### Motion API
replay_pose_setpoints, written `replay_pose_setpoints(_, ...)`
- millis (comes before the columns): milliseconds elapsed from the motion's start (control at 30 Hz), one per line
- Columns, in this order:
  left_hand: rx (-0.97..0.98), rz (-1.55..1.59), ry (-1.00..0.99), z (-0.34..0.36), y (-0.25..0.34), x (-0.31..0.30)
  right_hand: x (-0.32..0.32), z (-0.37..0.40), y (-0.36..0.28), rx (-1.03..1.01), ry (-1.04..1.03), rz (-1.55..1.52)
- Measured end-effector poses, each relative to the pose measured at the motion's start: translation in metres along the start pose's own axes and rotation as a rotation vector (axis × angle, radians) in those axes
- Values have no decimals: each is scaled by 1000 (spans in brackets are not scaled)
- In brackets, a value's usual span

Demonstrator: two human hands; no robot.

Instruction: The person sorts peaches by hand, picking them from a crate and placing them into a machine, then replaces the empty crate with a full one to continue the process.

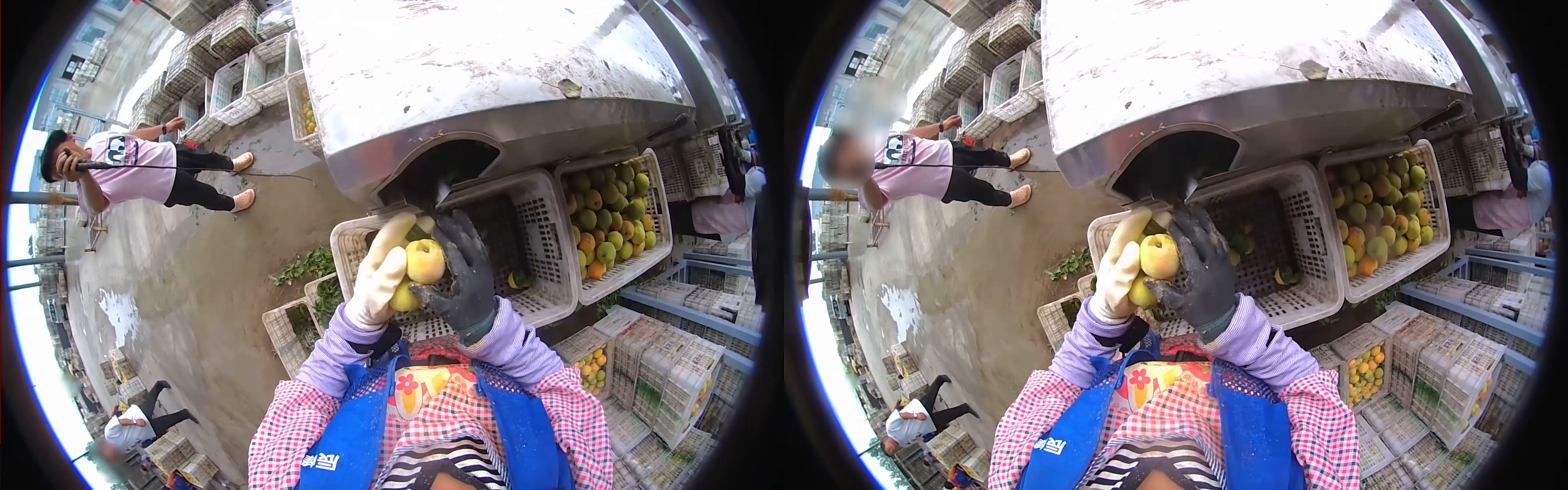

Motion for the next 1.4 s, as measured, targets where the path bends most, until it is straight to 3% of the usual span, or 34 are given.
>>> replay_pose_setpoints(33,36,-15,-25,-3,5,1,2,-1,1,6,19,21)
replay_pose_setpoints(100,-53,-104,141,-6,-4,-21,12,-11,15,6,83,109)
replay_pose_setpoints(167,197,-414,102,0,-15,-36,17,-32,24,-102,160,254)
replay_pose_setpoints(200,326,-561,111,6,-20,-43,29,-47,40,-35,90,256)
replay_pose_setpoints(267,233,-473,134,4,-29,-45,52,-65,65,104,-56,255)
replay_pose_setpoints(333,187,-511,129,1,-28,-45,55,-80,54,194,-415,300)
replay_pose_setpoints(367,235,-533,154,3,-23,-44,56,-77,52,159,-478,333)
replay_pose_setpoints(400,164,-285,168,3,-28,-43,57,-74,50,123,-539,363)
replay_pose_setpoints(467,59,156,252,1,-39,-47,62,-52,62,-101,-431,458)
replay_pose_setpoints(533,-31,532,351,-1,-55,-54,47,-53,41,-187,-305,331)
replay_pose_setpoints(600,333,-81,247,2,-7,-42,33,-32,21,-132,-217,79)
replay_pose_setpoints(633,600,-585,209,12,30,-18,30,-19,13,-111,-193,5)
replay_pose_setpoints(733,398,-540,232,10,9,-19,41,20,18,-107,-167,61)
replay_pose_setpoints(767,131,-19,253,5,-23,-26,38,22,19,-127,-105,54)
replay_pose_setpoints(833,-251,509,262,9,-57,-8,27,21,19,-148,10,26)
replay_pose_setpoints(1000,-114,284,52,8,-26,18,3,16,21,6,124,-186)
replay_pose_setpoints(1067,-84,219,18,4,-16,19,10,14,24,-31,-2,-98)
replay_pose_setpoints(1100,24,33,-17,1,-1,22,14,15,25,-48,-65,-53)
replay_pose_setpoints(1133,134,-154,-52,1,14,26,13,15,26,-47,-57,-27)
replay_pose_setpoints(1200,172,-205,-45,-2,13,20,15,12,25,-47,-40,17)
replay_pose_setpoints(1300,63,146,89,-10,-19,-3,20,-5,38,11,56,111)
replay_pose_setpoints(1400,-98,196,278,3,-56,-37,34,-42,58,10,173,315)
Point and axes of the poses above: each hand's wrist, its own z-axis away from the middle knuckle, its own x-axis out of the palm, y = z × x, the point moved 10 cm from there along -z, towards the middle knuckle, and after that the axes turned 1 degree about -x, right-handed, at the moved point
